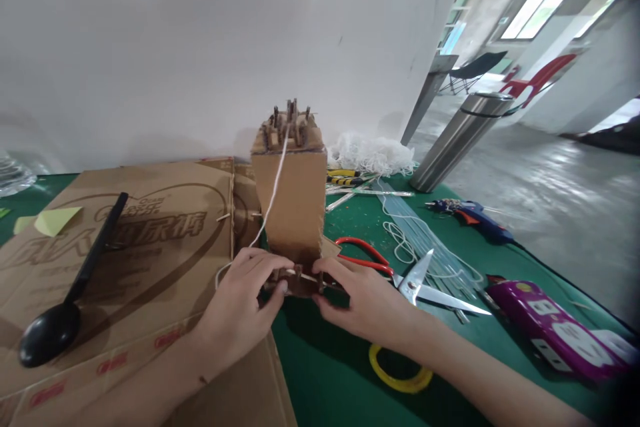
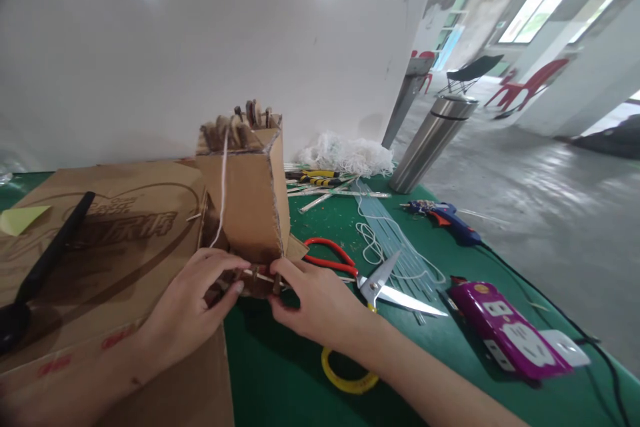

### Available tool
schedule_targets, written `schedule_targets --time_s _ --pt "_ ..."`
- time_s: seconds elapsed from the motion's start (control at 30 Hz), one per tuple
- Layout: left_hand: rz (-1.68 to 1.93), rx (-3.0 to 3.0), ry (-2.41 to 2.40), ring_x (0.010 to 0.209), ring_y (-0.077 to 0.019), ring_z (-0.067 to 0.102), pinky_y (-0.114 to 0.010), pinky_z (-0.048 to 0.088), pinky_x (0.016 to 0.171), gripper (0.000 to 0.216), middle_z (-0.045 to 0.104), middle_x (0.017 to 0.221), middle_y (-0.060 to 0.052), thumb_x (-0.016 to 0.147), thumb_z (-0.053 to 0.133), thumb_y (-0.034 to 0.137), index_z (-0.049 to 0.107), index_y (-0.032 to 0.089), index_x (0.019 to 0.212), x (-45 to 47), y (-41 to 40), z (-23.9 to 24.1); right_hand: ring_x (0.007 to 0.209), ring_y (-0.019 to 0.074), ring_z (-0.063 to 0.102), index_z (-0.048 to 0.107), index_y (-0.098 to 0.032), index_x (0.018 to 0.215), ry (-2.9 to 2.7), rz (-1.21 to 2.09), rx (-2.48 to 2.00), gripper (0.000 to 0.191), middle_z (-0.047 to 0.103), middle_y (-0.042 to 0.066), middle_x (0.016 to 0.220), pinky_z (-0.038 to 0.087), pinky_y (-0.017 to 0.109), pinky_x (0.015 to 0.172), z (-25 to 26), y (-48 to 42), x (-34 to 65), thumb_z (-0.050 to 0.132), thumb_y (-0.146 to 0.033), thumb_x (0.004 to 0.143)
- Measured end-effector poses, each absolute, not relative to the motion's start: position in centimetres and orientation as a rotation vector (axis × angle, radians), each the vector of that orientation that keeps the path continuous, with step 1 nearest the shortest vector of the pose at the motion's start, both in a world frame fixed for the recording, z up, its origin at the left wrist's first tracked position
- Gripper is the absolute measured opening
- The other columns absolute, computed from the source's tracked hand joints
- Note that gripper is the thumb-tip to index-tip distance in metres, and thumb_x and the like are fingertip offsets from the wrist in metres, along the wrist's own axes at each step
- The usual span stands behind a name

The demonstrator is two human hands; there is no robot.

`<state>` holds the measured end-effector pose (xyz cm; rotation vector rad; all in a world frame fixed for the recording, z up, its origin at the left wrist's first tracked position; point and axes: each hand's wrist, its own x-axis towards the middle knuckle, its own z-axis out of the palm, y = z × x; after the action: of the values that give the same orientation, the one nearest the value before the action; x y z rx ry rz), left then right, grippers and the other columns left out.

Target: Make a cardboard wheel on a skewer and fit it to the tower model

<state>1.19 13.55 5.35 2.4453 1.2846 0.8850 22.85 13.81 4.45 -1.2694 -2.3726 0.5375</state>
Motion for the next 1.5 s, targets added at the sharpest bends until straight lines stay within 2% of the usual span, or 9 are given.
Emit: schedule_targets --time_s 0.1,0.2,0.27,0.43,0.57,0.77,0.87,1.07,1.5 --pt "0.942 2.445 1.284 0.108 -0.0233 0.056 -0.041 0.049 0.093 0.022 0.063 0.112 -0.007 0.088 0.050 0.011 0.057 0.021 0.106 1.1 13.4 5.3 0.085 0.0207 0.067 0.054 -0.023 0.102 -2.337 0.528 -1.261 0.022 0.070 0.004 0.096 0.050 0.030 0.070 4.5 13.7 24.0 0.059 -0.017 0.081" --pt "0.850 2.369 1.328 0.100 -0.0219 0.060 -0.038 0.054 0.085 0.026 0.058 0.112 -0.007 0.088 0.054 0.016 0.054 0.023 0.112 1.2 13.1 5.3 0.084 0.0192 0.067 0.053 -0.023 0.103 -2.336 0.513 -1.274 0.020 0.069 0.004 0.099 0.050 0.029 0.071 4.4 13.1 25.5 0.057 -0.019 0.084" --pt "0.753 2.345 1.274 0.095 -0.0203 0.063 -0.036 0.055 0.082 0.030 0.059 0.110 -0.006 0.089 0.056 0.021 0.051 0.025 0.119 1.2 12.9 5.4 0.080 0.0184 0.066 0.052 -0.023 0.103 -2.349 0.483 -1.291 0.019 0.069 0.004 0.098 0.050 0.029 0.070 4.2 12.6 26.5 0.054 -0.019 0.085" --pt "0.530 2.492 1.072 0.105 -0.0231 0.063 -0.041 0.054 0.088 0.035 0.065 0.115 -0.004 0.093 0.055 0.025 0.045 0.026 0.126 1.4 12.8 5.4 0.078 0.0213 0.064 0.050 -0.023 0.098 -2.462 0.358 -1.307 0.010 0.065 0.006 0.091 0.050 0.033 0.065 3.6 11.5 27.8 0.046 -0.018 0.090" --pt "0.363 2.621 1.045 0.099 -0.0263 0.065 -0.044 0.055 0.081 0.038 0.068 0.112 -0.002 0.088 0.061 0.021 0.048 0.026 0.123 1.7 12.7 5.1 0.078 0.0252 0.060 0.055 -0.021 0.094 -2.487 0.145 -1.336 0.011 0.059 0.007 0.087 0.051 0.040 0.065 3.1 10.8 27.5 0.045 -0.018 0.091" --pt "0.343 2.769 1.022 0.088 -0.0249 0.064 -0.039 0.054 0.072 0.019 0.068 0.096 -0.001 0.089 0.058 0.021 0.056 0.025 0.108 2.0 12.6 4.8 0.093 0.0276 0.055 0.061 -0.020 0.095 -2.342 0.001 -1.290 0.012 0.048 0.012 0.103 0.053 0.047 0.076 2.4 10.5 27.1 0.049 -0.021 0.094" --pt "0.363 2.781 1.001 0.088 -0.0238 0.063 -0.038 0.053 0.073 0.012 0.068 0.096 -0.002 0.090 0.055 0.021 0.056 0.022 0.102 2.1 12.5 5.0 0.095 0.0296 0.051 0.063 -0.020 0.096 -2.317 -0.081 -1.269 0.012 0.044 0.012 0.104 0.052 0.049 0.075 2.4 10.4 26.8 0.052 -0.019 0.093" --pt "0.384 2.743 1.021 0.088 -0.0243 0.062 -0.039 0.054 0.071 0.013 0.068 0.096 -0.003 0.088 0.053 0.020 0.057 0.020 0.101 3.2 12.5 6.0 0.089 0.0288 0.050 0.067 -0.018 0.093 -2.260 -0.140 -1.235 0.015 0.044 0.011 0.098 0.052 0.050 0.071 2.2 10.8 26.5 0.053 -0.019 0.094" --pt "0.527 2.495 1.125 0.093 -0.0243 0.062 -0.041 0.055 0.077 0.026 0.065 0.101 -0.004 0.081 0.050 0.013 0.053 0.021 0.106 4.3 12.8 5.4 0.095 0.0289 0.049 0.070 -0.017 0.091 -2.207 -0.107 -1.176 0.015 0.050 0.014 0.110 0.052 0.048 0.076 1.8 11.4 26.6 0.055 -0.016 0.093"
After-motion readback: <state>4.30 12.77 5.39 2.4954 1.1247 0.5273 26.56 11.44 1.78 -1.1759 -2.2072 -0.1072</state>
